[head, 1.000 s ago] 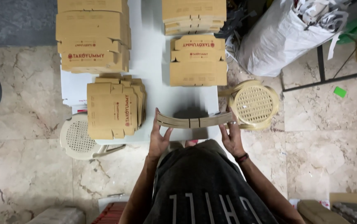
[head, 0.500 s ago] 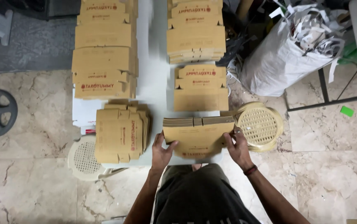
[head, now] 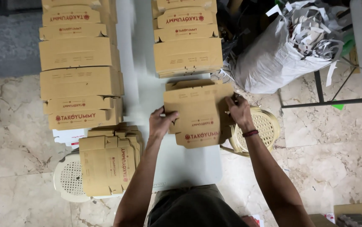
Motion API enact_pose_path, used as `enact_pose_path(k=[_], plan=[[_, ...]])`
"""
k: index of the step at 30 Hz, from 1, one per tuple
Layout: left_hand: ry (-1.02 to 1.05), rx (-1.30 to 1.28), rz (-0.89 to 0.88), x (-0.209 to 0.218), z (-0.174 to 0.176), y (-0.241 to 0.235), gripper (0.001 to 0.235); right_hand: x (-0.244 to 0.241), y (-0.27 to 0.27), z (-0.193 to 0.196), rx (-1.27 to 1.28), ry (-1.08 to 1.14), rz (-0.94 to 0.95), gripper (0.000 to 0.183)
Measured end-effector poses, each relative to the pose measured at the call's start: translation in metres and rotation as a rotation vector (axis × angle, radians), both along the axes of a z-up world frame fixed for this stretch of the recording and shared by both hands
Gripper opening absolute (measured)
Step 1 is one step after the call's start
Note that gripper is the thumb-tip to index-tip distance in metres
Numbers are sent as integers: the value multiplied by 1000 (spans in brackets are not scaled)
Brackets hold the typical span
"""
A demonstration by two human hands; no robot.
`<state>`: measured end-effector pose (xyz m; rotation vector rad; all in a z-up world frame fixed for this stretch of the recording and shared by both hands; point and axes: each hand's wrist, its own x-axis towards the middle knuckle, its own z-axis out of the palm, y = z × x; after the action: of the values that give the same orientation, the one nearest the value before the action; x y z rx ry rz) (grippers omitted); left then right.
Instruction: Folding pre-cut cardboard templates into boxes and organizing them on a work surface.
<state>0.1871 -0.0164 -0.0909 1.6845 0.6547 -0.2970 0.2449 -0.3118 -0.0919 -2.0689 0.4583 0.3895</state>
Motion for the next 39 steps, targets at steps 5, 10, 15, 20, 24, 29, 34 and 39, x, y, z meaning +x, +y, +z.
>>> enact_pose_path(k=[5, 10, 15, 20, 24, 29, 34, 39], plan=[[16, 61, -28, 36, -36, 8, 75, 24, -4, -30, -9, 15, -17, 48], [151, 305, -187, 49, 8, 9, 77, 12, -19, -110, -3, -54, -26, 43], [158, 568, -377, 59, 5, 12, 82, 18, 4, -64, -174, -134, 70, 60], [-791, 742, -448, 81, 33, -31, 42, -56, 21, 22, 102, -162, -456, 67], [-541, 778, -1022, 138, -18, -74, 74, -152, 22, -37, 633, 217, -712, 62], [-123, 714, -1090, 163, -10, -89, 70, -110, 84, 26, 1024, 618, -777, 77], [-16, 661, -958, 170, -13, -86, 61, -82, 89, 24, 1266, 618, -869, 93], [68, 729, -1031, 173, -19, -85, 80, -86, 82, 9, 1273, 618, -858, 75]])
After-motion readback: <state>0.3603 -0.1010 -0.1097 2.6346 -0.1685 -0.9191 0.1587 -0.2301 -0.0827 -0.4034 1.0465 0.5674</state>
